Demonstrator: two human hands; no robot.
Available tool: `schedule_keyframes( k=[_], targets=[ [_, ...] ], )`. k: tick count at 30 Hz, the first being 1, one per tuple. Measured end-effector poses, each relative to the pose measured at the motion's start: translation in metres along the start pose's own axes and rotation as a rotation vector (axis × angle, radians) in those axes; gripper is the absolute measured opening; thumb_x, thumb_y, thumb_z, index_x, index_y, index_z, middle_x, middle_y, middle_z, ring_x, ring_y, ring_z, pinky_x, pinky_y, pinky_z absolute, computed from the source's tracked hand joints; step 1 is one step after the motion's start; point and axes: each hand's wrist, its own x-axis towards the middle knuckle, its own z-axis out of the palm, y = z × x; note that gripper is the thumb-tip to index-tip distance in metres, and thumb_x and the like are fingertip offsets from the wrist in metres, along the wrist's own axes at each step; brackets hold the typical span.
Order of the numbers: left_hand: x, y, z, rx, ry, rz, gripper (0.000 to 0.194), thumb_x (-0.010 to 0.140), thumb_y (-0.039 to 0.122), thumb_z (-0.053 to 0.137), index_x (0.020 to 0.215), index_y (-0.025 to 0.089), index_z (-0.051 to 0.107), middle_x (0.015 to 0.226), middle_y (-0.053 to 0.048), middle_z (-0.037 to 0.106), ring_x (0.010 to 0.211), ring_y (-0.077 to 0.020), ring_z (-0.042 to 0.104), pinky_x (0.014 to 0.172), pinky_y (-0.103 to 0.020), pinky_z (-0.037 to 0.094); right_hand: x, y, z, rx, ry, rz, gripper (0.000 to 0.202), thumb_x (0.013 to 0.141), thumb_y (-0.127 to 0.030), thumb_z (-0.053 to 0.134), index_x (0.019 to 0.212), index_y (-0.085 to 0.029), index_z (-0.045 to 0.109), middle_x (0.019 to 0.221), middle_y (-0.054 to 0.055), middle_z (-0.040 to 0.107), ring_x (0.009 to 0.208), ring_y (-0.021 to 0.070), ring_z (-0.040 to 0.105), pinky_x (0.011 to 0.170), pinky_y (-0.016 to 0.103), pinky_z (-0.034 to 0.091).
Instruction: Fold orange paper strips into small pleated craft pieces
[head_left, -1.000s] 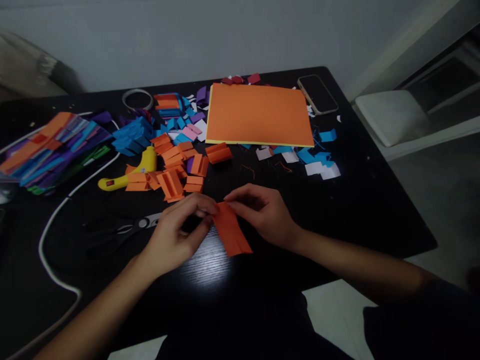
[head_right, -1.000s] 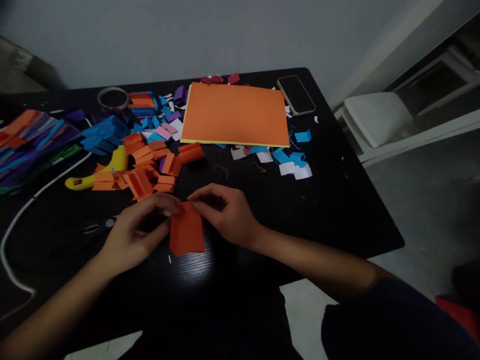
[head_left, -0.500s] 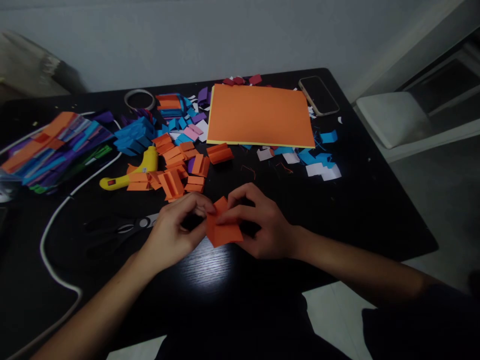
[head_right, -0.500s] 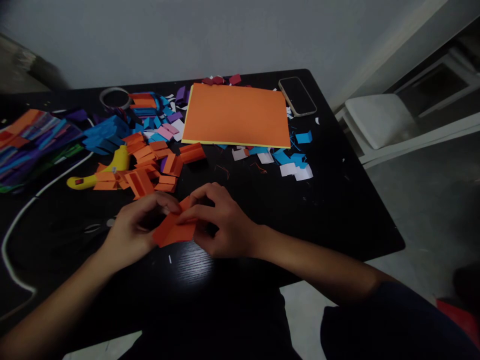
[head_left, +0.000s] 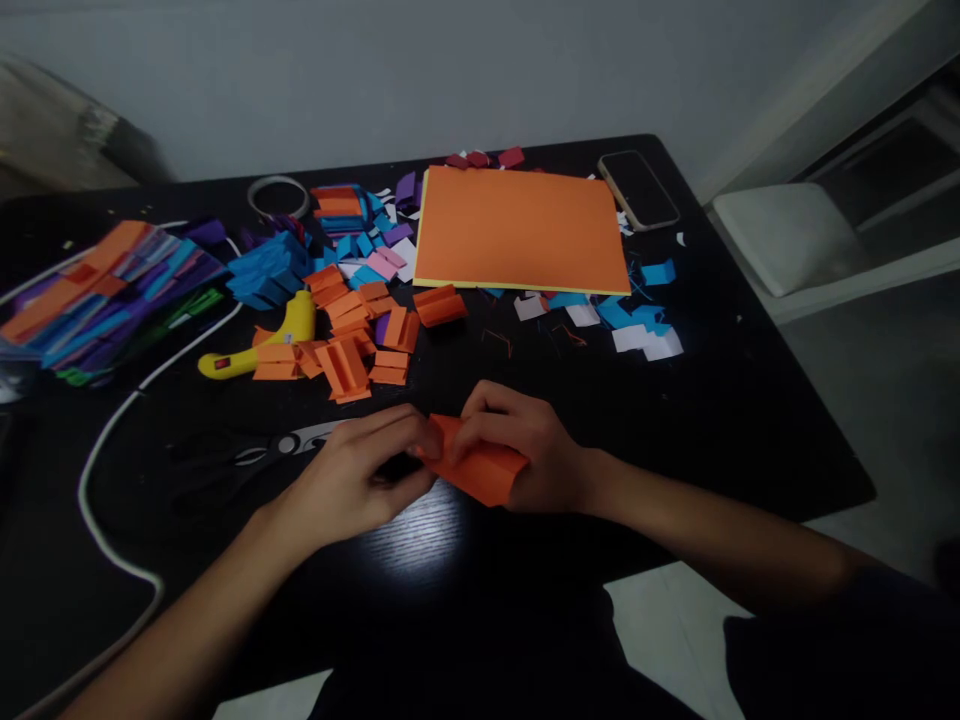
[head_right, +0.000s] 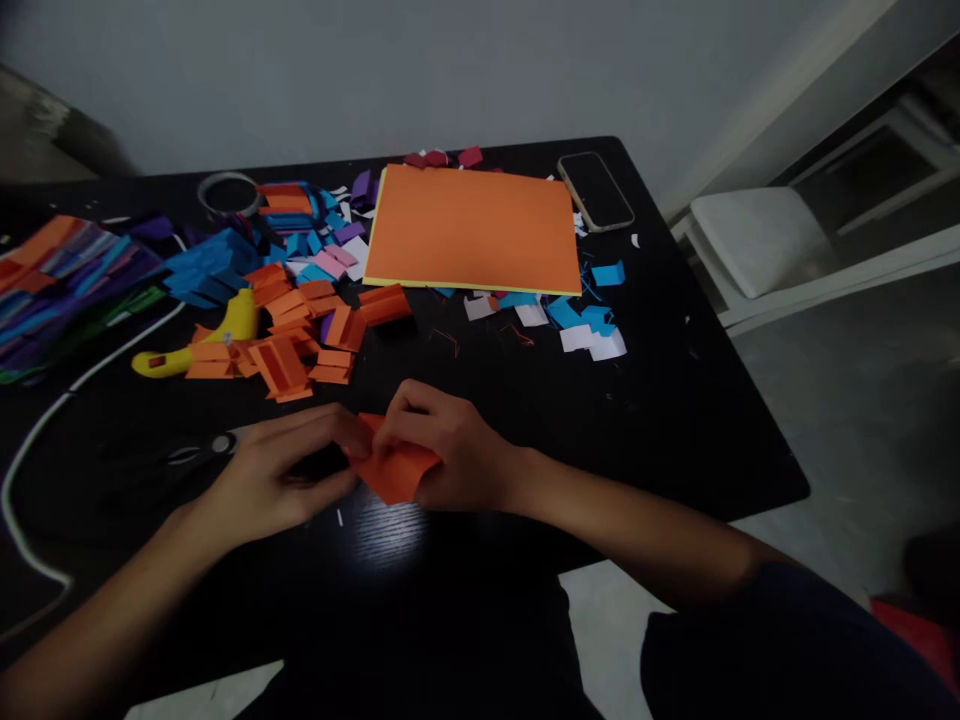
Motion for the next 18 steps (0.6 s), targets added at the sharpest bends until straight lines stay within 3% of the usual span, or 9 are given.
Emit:
schedule_keyframes(
  k=[9,18],
  targets=[
    [-0.0013,0.0012,-0.0049,-0.115,0.015,0.025,0.013,0.091,0.015,0.066,0.103,0.018,0.064,0.092,-0.003,0.067,0.084,-0.0146,0.065,0.076,-0.026,0.053,0.0025,0.0021,-0.0011,0.058,0.000,-0.040,0.008,0.088,-0.011,0.072,0.090,-0.016,0.066,0.083,0.001,0.059,0.072,0.0106,0.056,0.065,0.023,0.044],
    [-0.0009,0.0010,-0.0072,-0.217,0.023,0.033,0.007,0.094,0.018,0.062,0.100,0.017,0.065,0.091,-0.003,0.068,0.084,-0.0143,0.066,0.076,-0.025,0.052,0.0015,-0.0021,-0.0013,0.117,-0.021,0.016,0.017,0.083,-0.012,0.074,0.082,-0.018,0.058,0.070,-0.008,0.045,0.057,0.0051,0.038,0.055,0.020,0.032]
  ],
)
